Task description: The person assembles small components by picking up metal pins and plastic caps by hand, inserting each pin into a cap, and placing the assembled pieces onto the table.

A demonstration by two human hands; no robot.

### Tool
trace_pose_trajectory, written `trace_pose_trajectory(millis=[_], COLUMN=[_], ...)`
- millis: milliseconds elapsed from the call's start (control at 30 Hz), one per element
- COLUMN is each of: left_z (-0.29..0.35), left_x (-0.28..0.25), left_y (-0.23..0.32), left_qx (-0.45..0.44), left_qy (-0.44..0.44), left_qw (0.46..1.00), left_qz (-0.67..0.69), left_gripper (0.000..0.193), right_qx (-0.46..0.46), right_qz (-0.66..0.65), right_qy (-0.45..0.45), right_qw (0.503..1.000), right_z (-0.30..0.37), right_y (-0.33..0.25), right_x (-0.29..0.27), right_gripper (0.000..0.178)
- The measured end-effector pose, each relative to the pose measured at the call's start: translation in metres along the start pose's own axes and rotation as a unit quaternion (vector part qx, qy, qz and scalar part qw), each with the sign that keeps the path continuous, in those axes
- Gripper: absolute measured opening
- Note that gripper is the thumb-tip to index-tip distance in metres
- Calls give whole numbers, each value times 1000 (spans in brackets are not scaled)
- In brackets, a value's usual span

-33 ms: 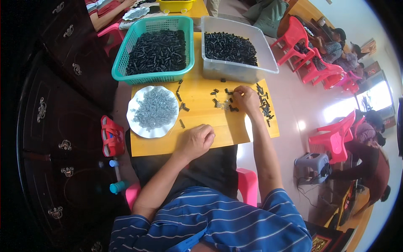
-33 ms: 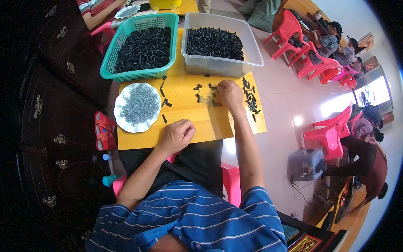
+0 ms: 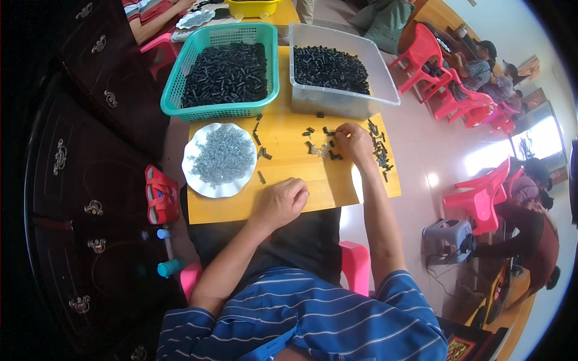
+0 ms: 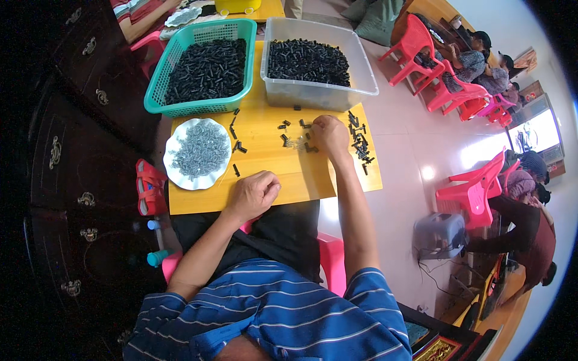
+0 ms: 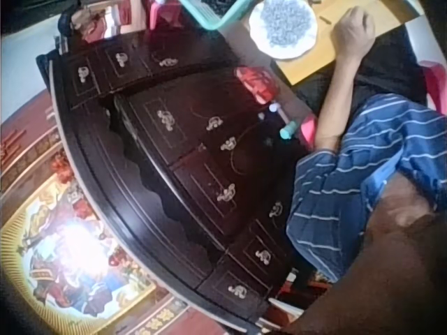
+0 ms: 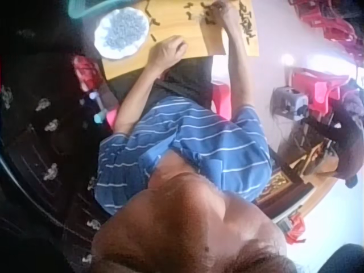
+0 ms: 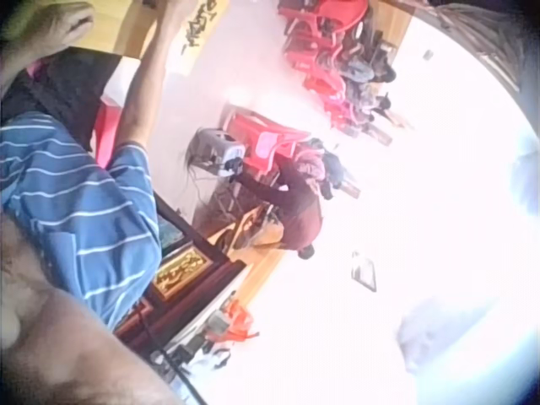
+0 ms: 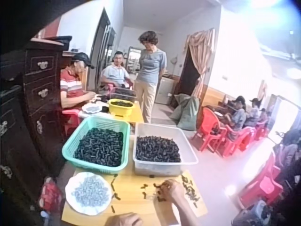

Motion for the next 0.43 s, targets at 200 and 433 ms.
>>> trace_pose_trajectory(millis=[200, 433], left_z=[-1, 0], left_x=[-1, 1], left_y=[4, 2], left_qx=[9, -3], left_qy=[2, -3], left_qw=[1000, 1000], left_qz=[6, -10], left_gripper=[9, 9], right_qx=[-13, -30], right_qz=[20, -11], right_qy=[16, 14], right_qw=[1000, 999], right_z=[7, 18], right_y=[7, 6], right_x=[-3, -6], right_gripper=[18, 15])
Point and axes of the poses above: each hand's wrist, its own z-axis away from the middle knuckle, its own x-axis out of the palm, y = z × x, the point moved 10 cm from there along -z, towards the middle knuckle, and after that the axes turned 5 degrees about -x, right-handed, at the moved point
